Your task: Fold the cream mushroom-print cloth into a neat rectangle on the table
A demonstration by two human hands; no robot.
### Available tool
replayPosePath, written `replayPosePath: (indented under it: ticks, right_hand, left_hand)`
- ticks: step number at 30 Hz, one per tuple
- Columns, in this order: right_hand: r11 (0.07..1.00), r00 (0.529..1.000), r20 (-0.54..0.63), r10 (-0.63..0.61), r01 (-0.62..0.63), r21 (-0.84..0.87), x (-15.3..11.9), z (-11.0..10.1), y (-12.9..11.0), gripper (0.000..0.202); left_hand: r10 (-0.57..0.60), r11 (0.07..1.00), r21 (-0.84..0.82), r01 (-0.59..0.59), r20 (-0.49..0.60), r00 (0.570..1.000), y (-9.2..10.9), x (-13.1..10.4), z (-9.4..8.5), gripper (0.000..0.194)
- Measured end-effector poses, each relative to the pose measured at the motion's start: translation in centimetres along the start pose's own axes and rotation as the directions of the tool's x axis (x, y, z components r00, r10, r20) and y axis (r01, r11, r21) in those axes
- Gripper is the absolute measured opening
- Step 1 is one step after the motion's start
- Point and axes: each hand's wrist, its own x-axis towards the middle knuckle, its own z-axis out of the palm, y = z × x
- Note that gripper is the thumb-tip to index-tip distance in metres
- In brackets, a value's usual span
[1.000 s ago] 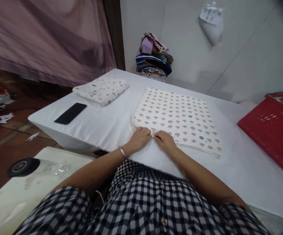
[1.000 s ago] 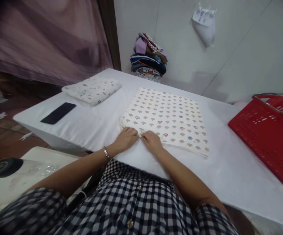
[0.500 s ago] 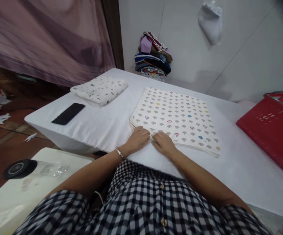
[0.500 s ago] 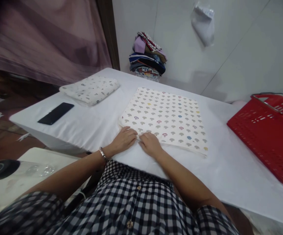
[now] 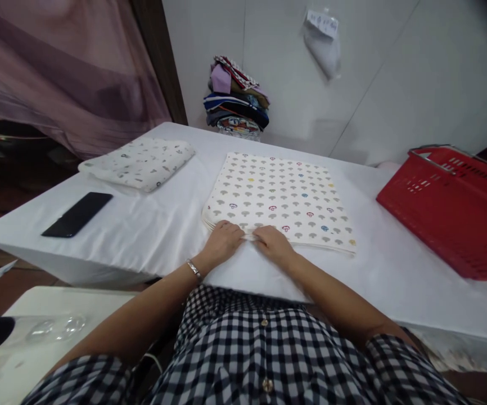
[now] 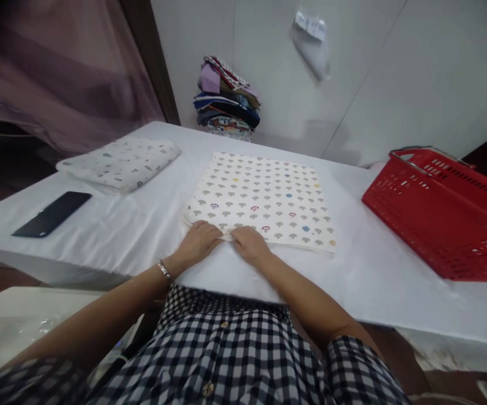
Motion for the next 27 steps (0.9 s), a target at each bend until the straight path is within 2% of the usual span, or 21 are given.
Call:
replayPosePath:
  ticks: [6, 11, 17, 27]
  right_hand:
    - [0.993, 0.982, -0.144, 0.119, -0.116, 0.026, -4.6, -3.7, 2.9, 0.017]
    - [0.989, 0.967, -0.209, 0.143, -0.147, -0.008, -7.3, -4.3, 3.3, 0.02]
    - [0.978, 0.982, -0.157, 0.106, -0.132, -0.161, -6.9, -3.4, 3.0, 0.023]
    - [0.895, 0.99, -0.046, 0.13, -0.138, -0.425, -5.5, -3.6, 1.8, 0.021]
  left_hand:
    - [-0.074, 0.995, -0.06, 0.076, 0.035, 0.997, -0.7, 0.3, 0.1, 0.017]
    - [-0.068, 0.994, -0.081, 0.074, 0.08, 0.995, -1.2, 0.6, 0.3, 0.017]
    - [-0.077, 0.99, -0.107, 0.088, 0.102, 0.992, -1.4, 0.8, 0.3, 0.018]
    - [-0.128, 0.98, -0.135, 0.147, 0.142, 0.982, -1.2, 1.0, 0.0, 0.021]
